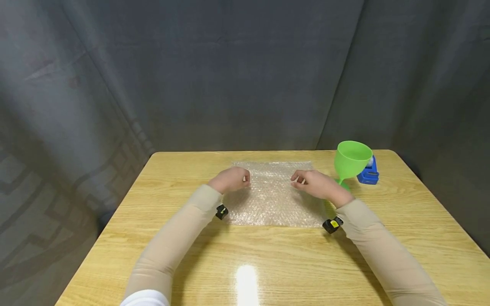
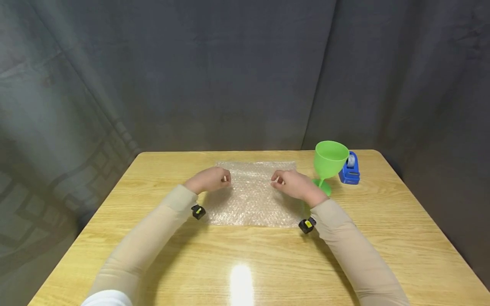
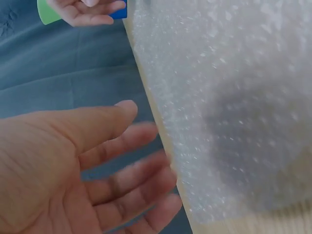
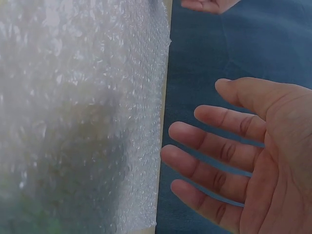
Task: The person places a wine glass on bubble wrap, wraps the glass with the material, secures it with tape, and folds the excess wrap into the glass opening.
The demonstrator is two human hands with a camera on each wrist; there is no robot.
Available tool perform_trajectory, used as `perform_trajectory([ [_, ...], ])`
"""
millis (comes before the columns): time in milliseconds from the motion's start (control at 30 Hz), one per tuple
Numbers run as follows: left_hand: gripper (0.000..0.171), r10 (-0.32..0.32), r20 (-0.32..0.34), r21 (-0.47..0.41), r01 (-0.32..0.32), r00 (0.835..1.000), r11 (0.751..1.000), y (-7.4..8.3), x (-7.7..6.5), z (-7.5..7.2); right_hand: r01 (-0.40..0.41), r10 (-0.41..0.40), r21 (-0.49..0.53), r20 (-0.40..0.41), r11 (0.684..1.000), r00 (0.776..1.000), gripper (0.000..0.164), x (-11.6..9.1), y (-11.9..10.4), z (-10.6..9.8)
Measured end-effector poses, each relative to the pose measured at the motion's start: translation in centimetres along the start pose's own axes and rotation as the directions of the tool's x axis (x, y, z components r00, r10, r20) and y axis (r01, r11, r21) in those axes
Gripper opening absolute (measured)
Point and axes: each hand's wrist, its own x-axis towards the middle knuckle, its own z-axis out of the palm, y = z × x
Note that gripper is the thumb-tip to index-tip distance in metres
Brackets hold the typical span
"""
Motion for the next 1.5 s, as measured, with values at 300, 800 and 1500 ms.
perform_trajectory([
  [300, 0.088, -0.095, 0.17, -0.004, 0.098, 0.981, 0.995, -1.1, -1.1, 0.8, 0.012, -0.012, 0.001, -0.005, 1.0, 1.0, 0.027, -0.3, 0.0, -0.1],
  [800, 0.1, -0.054, 0.295, -0.056, 0.073, 0.954, 0.996, -1.8, -1.7, 2.2, 0.009, -0.009, -0.008, -0.017, 1.0, 1.0, 0.027, -1.3, 0.2, -0.3],
  [1500, 0.098, -0.055, 0.31, -0.109, 0.094, 0.949, 0.99, -1.9, -2.1, 2.0, -0.118, 0.121, 0.137, -0.01, 0.984, 0.993, 0.029, -10.3, 4.6, -3.7],
])
